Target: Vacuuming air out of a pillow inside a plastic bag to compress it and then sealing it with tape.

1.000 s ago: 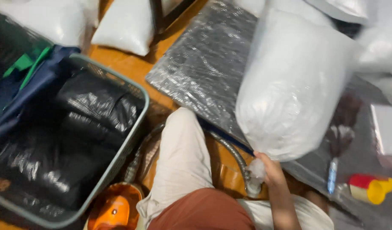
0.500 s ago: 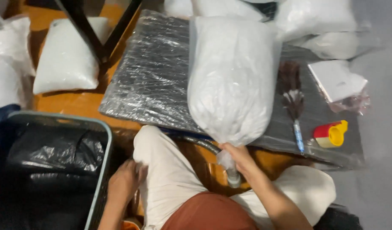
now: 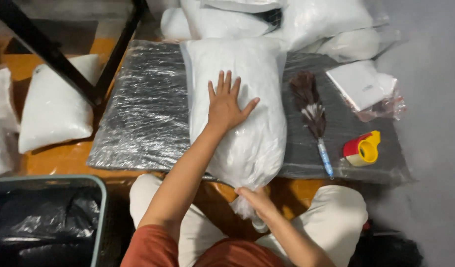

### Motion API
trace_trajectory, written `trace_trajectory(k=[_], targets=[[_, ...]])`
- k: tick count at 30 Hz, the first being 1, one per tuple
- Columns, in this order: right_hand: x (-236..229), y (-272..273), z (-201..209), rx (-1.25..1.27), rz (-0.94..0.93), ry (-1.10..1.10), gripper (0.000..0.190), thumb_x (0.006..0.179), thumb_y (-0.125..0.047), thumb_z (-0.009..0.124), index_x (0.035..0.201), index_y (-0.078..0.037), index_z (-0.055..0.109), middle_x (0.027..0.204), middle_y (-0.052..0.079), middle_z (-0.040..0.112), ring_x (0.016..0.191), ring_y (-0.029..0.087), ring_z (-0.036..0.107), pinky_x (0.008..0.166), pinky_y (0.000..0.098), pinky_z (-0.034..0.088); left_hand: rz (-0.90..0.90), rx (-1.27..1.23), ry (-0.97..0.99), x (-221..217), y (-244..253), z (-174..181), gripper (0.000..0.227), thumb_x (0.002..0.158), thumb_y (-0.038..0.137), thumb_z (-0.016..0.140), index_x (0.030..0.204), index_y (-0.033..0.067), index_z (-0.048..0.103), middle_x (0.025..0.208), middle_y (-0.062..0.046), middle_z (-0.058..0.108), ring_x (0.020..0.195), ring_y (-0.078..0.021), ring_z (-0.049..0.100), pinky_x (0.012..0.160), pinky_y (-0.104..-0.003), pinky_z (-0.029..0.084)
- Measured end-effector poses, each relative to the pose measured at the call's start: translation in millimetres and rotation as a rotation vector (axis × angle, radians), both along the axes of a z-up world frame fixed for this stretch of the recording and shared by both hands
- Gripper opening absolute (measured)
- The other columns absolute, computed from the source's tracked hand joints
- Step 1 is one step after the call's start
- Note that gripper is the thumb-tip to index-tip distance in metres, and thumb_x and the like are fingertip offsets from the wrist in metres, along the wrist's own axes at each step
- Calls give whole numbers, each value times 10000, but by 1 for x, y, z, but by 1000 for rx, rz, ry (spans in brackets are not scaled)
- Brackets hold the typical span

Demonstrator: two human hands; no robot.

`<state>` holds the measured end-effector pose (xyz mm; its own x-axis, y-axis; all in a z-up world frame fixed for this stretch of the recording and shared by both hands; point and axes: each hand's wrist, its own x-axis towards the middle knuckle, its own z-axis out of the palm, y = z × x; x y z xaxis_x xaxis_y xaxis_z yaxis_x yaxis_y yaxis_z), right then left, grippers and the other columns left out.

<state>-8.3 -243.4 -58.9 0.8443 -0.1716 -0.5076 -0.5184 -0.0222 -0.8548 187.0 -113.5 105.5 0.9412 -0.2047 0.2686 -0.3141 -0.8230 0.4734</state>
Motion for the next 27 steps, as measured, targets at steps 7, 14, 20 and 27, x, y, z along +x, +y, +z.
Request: trace_trajectory(k=[7,14,20,27], targets=[[-2,-9,51,133,134,147,558,783,-150,684,1282,95,628,1125,199,706,984,268,674,840,338,554,75,193,-43,49,-11,-54,958,931,716,364,1542,-21,357,1616,-329,232,1540,-445,47,1180,-647,3],[-1,-3,46,132,125,218,502,788,-141,693,1217,119,682,1062,208,741,945,268,697,804,326,564,92,127,-126,47,-7,-69,940,935,715,356,1525,-15,405,1611,-319,266,1544,-430,95,1206,-609,1],[-1,-4,36,170,76,229,392,804,-119,710,1120,113,693,890,167,699,796,234,651,706,300,516,78,130,-84,50,-7,-73,953,937,726,295,1542,-6,365,1632,-309,217,1555,-406,26,1209,-597,-55],[0,0,43,156,118,228,448,807,-82,666,1215,103,689,1022,182,738,906,239,674,814,310,535,94,51,-178,48,-5,-84,925,932,699,406,1511,-22,421,1611,-308,279,1549,-410,110,1221,-597,-10]])
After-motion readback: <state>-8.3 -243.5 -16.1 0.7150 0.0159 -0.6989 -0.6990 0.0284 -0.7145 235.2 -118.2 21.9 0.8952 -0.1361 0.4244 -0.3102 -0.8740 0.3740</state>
